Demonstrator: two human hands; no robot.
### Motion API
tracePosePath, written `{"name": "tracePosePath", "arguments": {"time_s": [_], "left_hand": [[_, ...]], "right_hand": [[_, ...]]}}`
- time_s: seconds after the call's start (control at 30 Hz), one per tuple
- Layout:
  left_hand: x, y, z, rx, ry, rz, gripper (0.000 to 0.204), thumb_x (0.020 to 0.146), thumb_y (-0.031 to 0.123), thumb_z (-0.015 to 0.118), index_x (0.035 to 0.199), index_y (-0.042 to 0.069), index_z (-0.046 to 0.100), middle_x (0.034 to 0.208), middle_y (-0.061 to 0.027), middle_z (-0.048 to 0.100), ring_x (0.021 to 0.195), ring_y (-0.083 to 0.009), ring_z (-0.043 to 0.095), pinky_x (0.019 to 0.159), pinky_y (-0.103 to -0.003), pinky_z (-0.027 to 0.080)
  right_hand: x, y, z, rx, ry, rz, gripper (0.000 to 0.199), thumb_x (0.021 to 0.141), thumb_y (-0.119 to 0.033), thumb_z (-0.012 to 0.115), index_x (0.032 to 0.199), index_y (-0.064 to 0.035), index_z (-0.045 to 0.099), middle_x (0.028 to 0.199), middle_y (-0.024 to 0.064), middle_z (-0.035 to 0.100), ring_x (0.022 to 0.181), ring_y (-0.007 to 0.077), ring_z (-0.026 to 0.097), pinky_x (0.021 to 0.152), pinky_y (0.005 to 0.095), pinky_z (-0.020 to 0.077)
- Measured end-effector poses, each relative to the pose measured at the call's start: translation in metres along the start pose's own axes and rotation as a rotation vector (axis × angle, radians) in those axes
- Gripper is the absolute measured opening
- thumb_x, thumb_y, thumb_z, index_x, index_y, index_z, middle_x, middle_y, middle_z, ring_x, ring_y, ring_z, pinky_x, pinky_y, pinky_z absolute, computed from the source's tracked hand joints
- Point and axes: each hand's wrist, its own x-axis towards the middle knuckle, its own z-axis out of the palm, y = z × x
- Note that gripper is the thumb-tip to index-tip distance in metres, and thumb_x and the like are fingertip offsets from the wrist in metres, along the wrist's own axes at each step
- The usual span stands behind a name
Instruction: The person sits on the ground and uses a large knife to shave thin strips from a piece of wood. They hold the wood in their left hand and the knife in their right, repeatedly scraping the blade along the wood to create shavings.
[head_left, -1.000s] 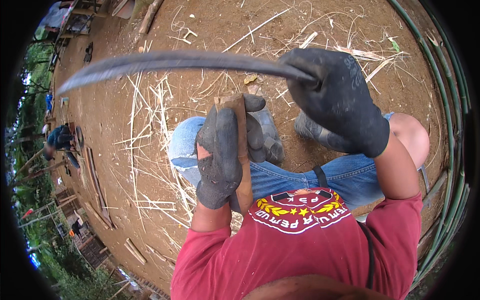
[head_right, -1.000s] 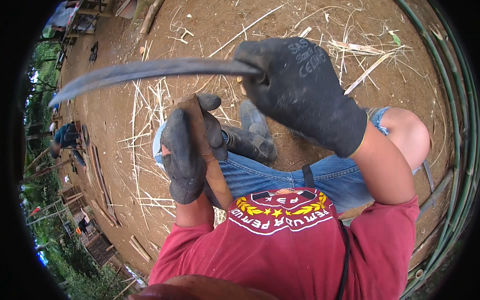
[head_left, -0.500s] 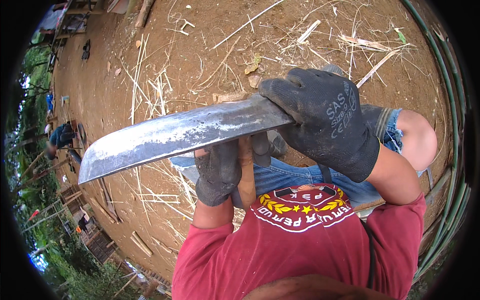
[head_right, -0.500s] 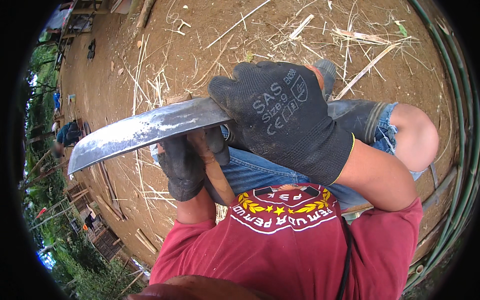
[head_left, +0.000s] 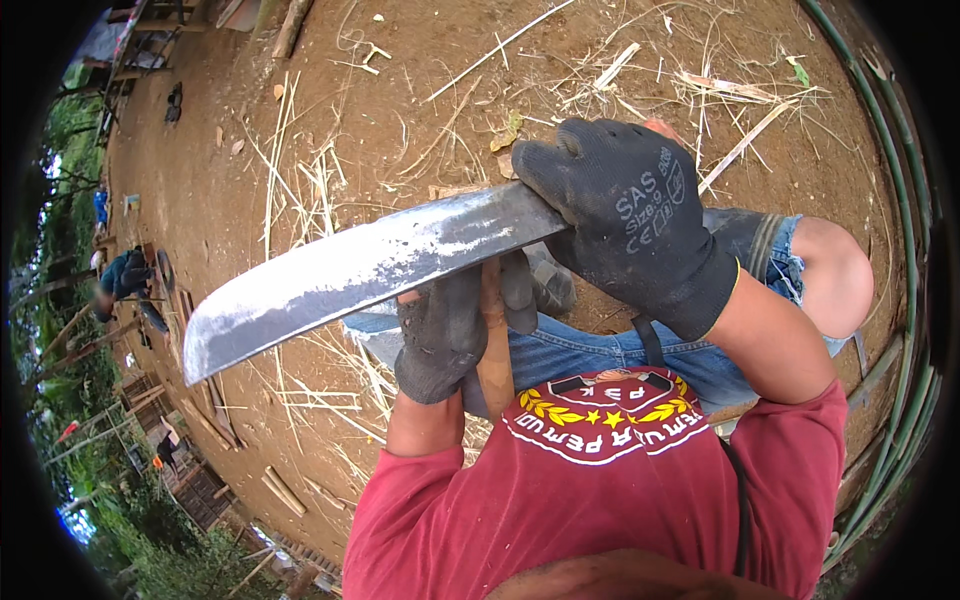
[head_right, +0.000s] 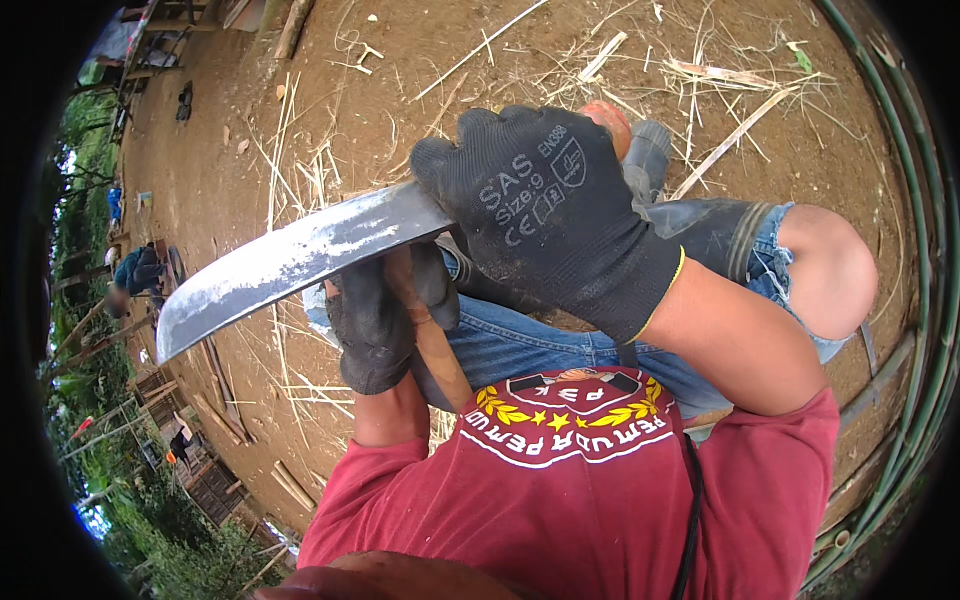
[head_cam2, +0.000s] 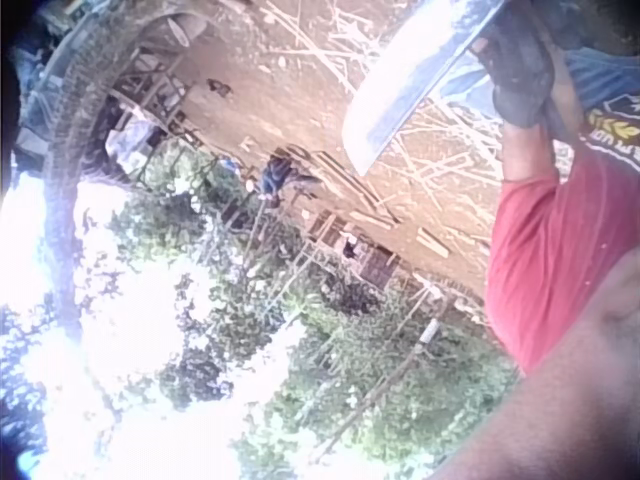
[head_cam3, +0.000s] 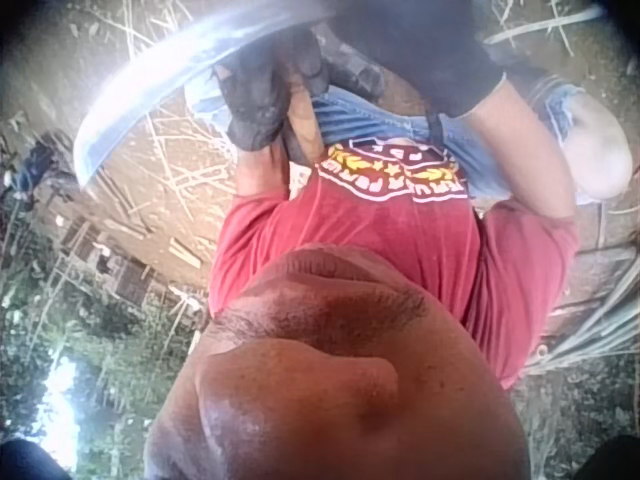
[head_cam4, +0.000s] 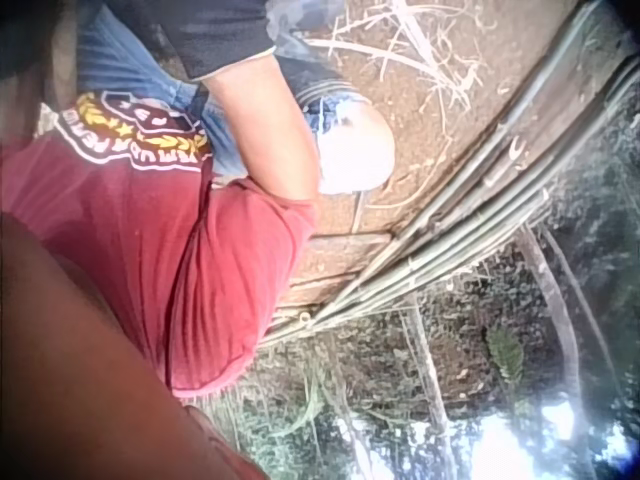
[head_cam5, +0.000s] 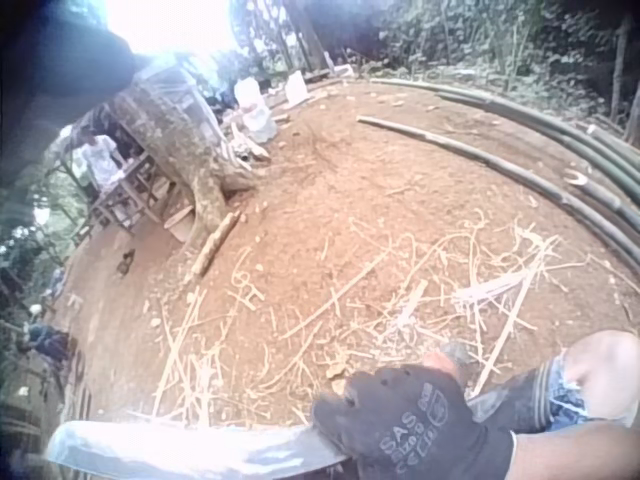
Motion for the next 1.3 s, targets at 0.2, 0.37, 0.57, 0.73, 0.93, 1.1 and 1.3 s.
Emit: {"name": "tracePosePath", "arguments": {"time_s": [0.2,0.37,0.57,0.73,0.93,1.1,1.3], "left_hand": [[-0.023,0.008,0.002,0.058,0.02,0.03,0.053,0.107,0.05,0.042,0.1,0.0,0.057,0.06,-0.0085,0.057,0.04,-0.0179,0.052,0.036,-0.027,0.042],[0.001,0.009,0.008,-0.082,0.044,-0.033,0.053,0.107,0.049,0.041,0.102,-0.002,0.058,0.057,-0.0066,0.055,0.037,-0.017,0.049,0.033,-0.027,0.042],[0.007,0.01,0.007,-0.072,0.042,-0.028,0.037,0.105,0.033,0.053,0.107,-0.004,0.061,0.062,-0.0105,0.061,0.043,-0.017,0.056,0.042,-0.028,0.049],[-0.005,-0.015,-0.019,-0.097,0.059,0.045,0.051,0.098,0.045,0.062,0.116,-0.003,0.06,0.073,-0.0135,0.064,0.049,-0.0203,0.058,0.044,-0.031,0.048],[-0.003,-0.006,-0.012,0.003,0.019,0.021,0.056,0.097,0.049,0.063,0.115,-0.004,0.06,0.076,-0.0149,0.066,0.055,-0.0212,0.062,0.046,-0.03,0.048],[-0.001,-0.001,-0.004,-0.127,-0.022,0.028,0.034,0.102,0.03,0.057,0.1,-0.003,0.064,0.066,-0.0108,0.062,0.055,-0.0187,0.06,0.051,-0.03,0.047],[-0.003,-0.002,-0.003,-0.101,0.011,0.01,0.024,0.103,0.019,0.056,0.098,-0.003,0.065,0.065,-0.0098,0.063,0.055,-0.0179,0.06,0.052,-0.03,0.047]], "right_hand": [[-0.005,0.117,0.053,-0.534,0.068,0.057,0.013,0.087,-0.019,0.065,0.098,-0.0131,0.069,0.08,0.0117,0.068,0.072,0.031,0.069,0.062,0.0444,0.0537],[-0.021,0.142,0.03,-0.179,0.099,0.268,0.019,0.094,-0.021,0.058,0.087,-0.0075,0.068,0.081,0.0163,0.069,0.07,0.0375,0.068,0.063,0.0488,0.0551],[0.0,0.02,-0.001,0.158,-0.029,0.143,0.015,0.084,-0.018,0.069,0.098,-0.0115,0.066,0.077,0.0117,0.062,0.067,0.0334,0.066,0.058,0.0447,0.0526],[0.0,-0.015,-0.024,0.191,-0.136,0.009,0.042,0.069,-0.021,0.082,0.107,-0.0091,0.069,0.083,0.0111,0.065,0.07,0.0326,0.066,0.06,0.043,0.0516],[-0.004,-0.017,-0.012,0.172,-0.035,-0.013,0.048,0.067,-0.024,0.083,0.11,-0.0101,0.068,0.081,0.0098,0.062,0.069,0.0309,0.065,0.059,0.0428,0.0504],[-0.002,-0.018,-0.016,0.138,-0.116,0.031,0.047,0.067,-0.021,0.081,0.111,-0.0103,0.068,0.081,0.0095,0.062,0.069,0.0308,0.065,0.059,0.0425,0.0503],[-0.003,-0.017,-0.01,0.062,-0.164,0.077,0.049,0.065,-0.023,0.082,0.111,-0.0134,0.068,0.084,0.0086,0.063,0.074,0.0301,0.067,0.065,0.044,0.0503]]}}
